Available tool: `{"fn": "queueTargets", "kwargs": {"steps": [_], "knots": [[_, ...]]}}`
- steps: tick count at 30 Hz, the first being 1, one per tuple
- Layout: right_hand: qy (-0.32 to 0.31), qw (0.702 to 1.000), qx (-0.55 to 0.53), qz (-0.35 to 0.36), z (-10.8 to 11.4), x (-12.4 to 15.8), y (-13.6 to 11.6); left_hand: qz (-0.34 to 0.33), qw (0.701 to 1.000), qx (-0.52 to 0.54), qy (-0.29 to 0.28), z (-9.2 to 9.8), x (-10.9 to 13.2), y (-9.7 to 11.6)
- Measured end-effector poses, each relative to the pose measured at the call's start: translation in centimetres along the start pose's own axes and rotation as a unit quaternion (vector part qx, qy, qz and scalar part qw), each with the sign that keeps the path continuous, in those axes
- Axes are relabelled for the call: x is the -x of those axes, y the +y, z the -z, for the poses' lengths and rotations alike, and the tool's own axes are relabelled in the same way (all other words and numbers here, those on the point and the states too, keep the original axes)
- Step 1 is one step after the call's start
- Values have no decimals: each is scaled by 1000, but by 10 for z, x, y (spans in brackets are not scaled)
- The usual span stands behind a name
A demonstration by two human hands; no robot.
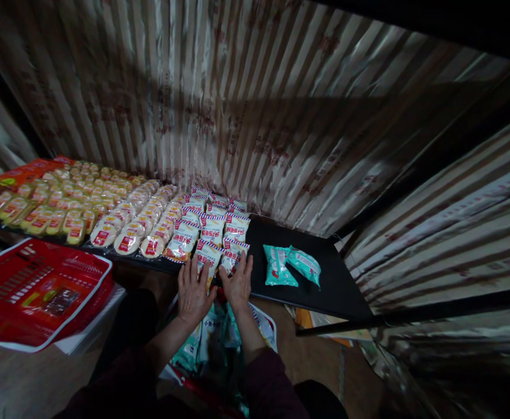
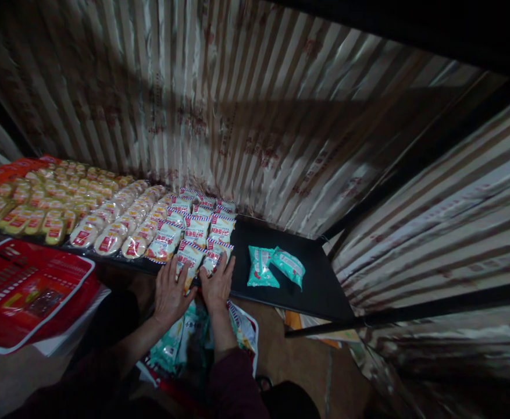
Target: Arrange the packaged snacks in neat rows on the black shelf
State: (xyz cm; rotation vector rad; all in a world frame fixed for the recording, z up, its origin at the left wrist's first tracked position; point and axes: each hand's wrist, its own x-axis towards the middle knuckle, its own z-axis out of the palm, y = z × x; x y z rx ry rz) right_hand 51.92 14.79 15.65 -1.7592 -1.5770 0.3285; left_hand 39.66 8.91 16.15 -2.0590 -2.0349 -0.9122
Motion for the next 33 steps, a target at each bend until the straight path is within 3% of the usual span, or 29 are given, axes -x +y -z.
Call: {"fn": "queueTargets", "kwargs": {"steps": [7, 12, 17, 23, 29, 33], "knots": [[47, 998, -28, 25, -11, 5, 11, 6, 1000, 4, -4, -5, 1, -1], [79, 995, -35, 49, -10, -1, 9, 6, 999, 22, 43, -8, -4, 0], [91, 993, -41, 70, -9, -19, 9, -3, 995, 33, 93, -17, -27, 2], [65, 994, -24, 85, -12, -37, 16, -19, 996, 25, 85, -32, -47, -3], [0, 995, -13, 102, -12, -39, 21, -32, 997, 27, 71, -39, -45, -5], [11, 994, -23, 106, -14, -41, 20, -23, 997, 20, 76, -41, -47, -5]]}}
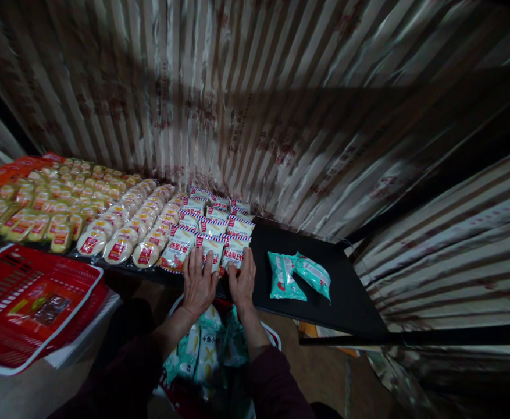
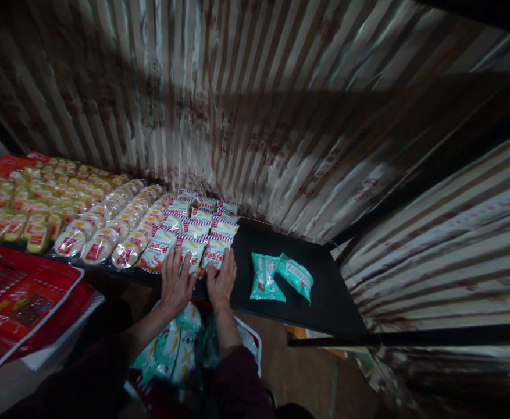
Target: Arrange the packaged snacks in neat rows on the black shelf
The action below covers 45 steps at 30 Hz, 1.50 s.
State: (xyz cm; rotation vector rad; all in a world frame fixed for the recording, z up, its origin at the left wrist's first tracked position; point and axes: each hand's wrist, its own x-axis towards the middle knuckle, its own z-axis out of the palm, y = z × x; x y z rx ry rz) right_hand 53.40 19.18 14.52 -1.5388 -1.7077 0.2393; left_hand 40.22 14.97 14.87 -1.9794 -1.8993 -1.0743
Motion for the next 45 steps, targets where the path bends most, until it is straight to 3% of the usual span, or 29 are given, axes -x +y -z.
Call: {"fn": "queueTargets", "kwargs": {"steps": [10, 16, 25, 32, 37, 45], "knots": [[38, 997, -26, -68, 2, -6, -7, -28, 999, 5, 13, 3, -1, -7], [-7, 992, -60, -113, 1, -17, -10, -26, 1000, 10, 11, 2, -5, -8], [-7, 990, -54, -131, 4, -18, -7, -36, 999, 11, 13, 6, -4, -1], [-11, 985, -79, -155, 6, -20, -6, -88, 994, 27, -53, 8, 9, 19], [-26, 980, -101, -167, 7, -16, -5, -88, 992, 19, -94, 3, 12, 29], [1, 986, -77, -145, 6, -10, -4, -101, 989, -6, -107, 3, 7, 17]]}}
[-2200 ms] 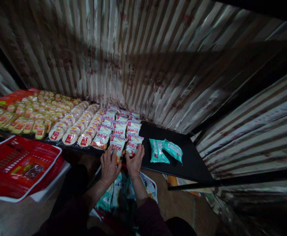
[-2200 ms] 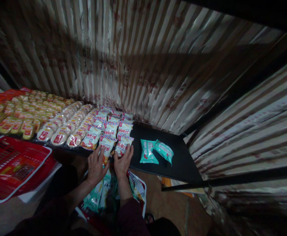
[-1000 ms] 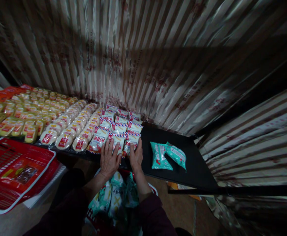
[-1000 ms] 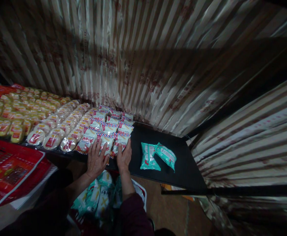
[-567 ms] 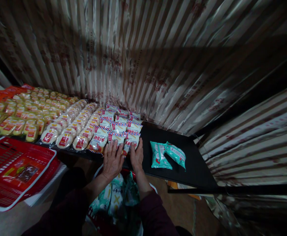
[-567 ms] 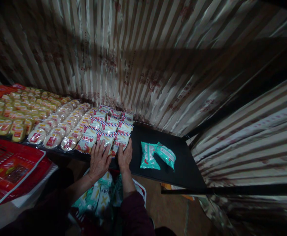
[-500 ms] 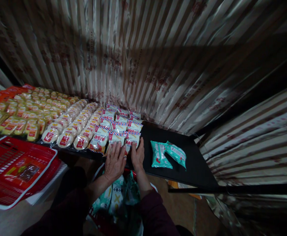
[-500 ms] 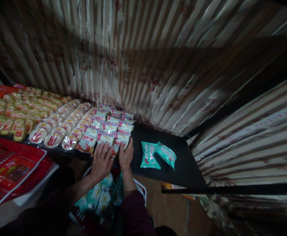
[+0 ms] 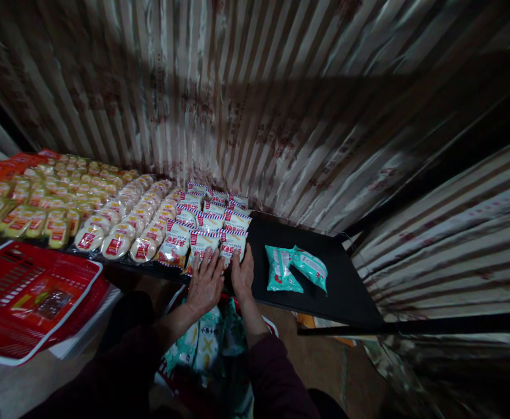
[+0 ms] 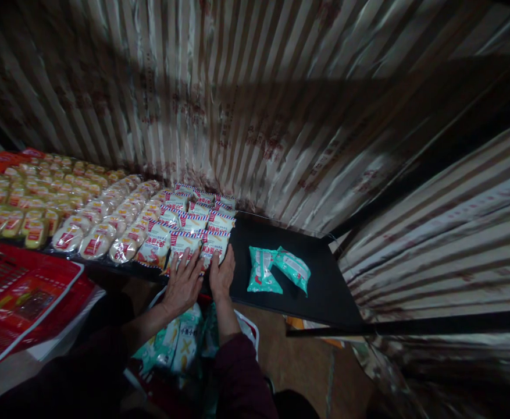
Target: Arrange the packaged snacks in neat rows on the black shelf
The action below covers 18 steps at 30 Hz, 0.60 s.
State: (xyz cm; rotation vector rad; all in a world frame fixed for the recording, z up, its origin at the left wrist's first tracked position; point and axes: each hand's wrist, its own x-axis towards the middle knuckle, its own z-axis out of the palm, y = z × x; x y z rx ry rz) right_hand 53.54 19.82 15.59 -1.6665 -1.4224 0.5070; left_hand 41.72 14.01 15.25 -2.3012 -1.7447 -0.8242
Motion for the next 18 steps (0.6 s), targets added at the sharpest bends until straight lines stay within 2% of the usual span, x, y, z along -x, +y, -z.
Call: {"fn": "queueTargets", "kwargs": {"steps": [11, 18], "knots": [[10, 999, 16, 30, -2, 4, 6, -93, 996, 6, 3, 5, -2, -25], [13, 999, 25, 31, -2, 5, 6, -82, 996, 1, 29, 2, -1, -28]]}}
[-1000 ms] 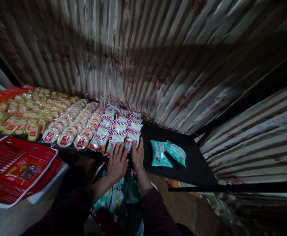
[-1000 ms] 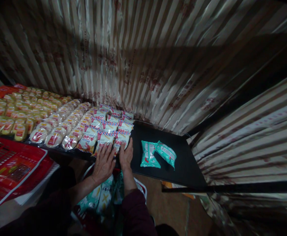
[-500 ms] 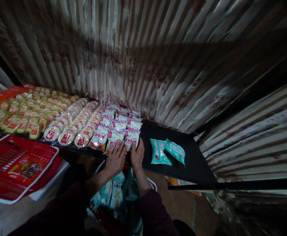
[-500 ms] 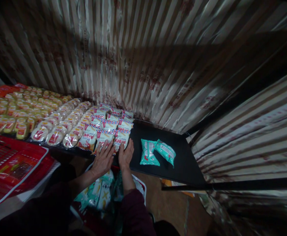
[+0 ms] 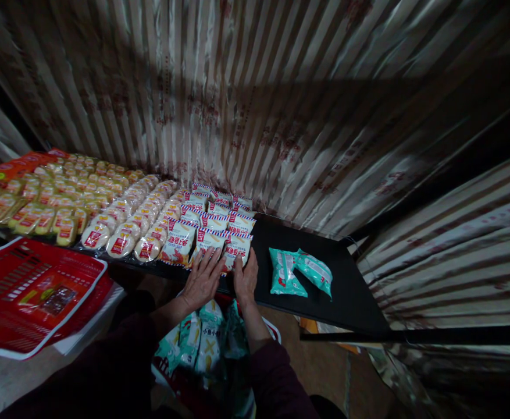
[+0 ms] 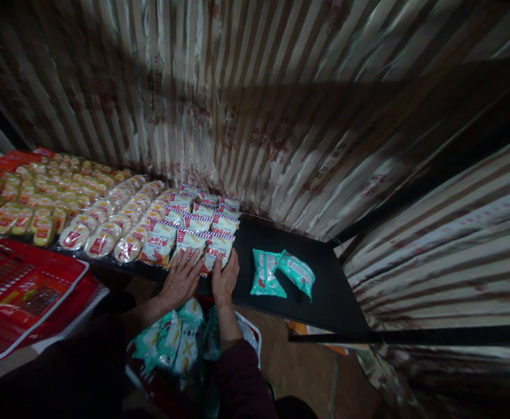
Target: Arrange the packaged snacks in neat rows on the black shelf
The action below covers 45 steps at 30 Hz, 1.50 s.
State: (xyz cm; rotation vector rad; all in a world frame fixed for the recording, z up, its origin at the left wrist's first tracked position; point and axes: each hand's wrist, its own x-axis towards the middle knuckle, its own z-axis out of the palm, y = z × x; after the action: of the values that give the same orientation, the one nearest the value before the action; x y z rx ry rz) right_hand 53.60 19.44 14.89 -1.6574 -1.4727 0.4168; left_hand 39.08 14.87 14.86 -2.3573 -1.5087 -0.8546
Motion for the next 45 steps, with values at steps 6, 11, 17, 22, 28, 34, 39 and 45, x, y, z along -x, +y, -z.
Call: {"fn": "queueTargets", "kwargs": {"steps": [6, 11, 17, 22, 28, 34, 39, 45], "knots": [[-6, 1000, 2, 7, 1, 1, 0, 21, 1000, -4, 20, 0, 7, 0], [-1, 1000, 0, 11, 1, 1, -1, 14, 1000, -1, 22, 2, 7, -2], [17, 999, 20, 25, 1, 5, -1, 10, 1000, 2, 14, 5, 9, -1], [29, 998, 36, 37, 1, 9, -6, 14, 1000, 11, 18, 10, 5, 5], [24, 997, 48, 54, 3, 21, -11, -6, 998, 54, 17, 18, 2, 26], [50, 995, 45, 79, 26, 34, -5, -19, 994, 110, 0, 18, 11, 52], [85, 988, 86, 95, 58, 31, 9, -15, 986, 166, -29, 12, 10, 73], [139, 980, 137, 30, 97, 21, 30, 32, 974, 216, -60, 5, -1, 99]]}}
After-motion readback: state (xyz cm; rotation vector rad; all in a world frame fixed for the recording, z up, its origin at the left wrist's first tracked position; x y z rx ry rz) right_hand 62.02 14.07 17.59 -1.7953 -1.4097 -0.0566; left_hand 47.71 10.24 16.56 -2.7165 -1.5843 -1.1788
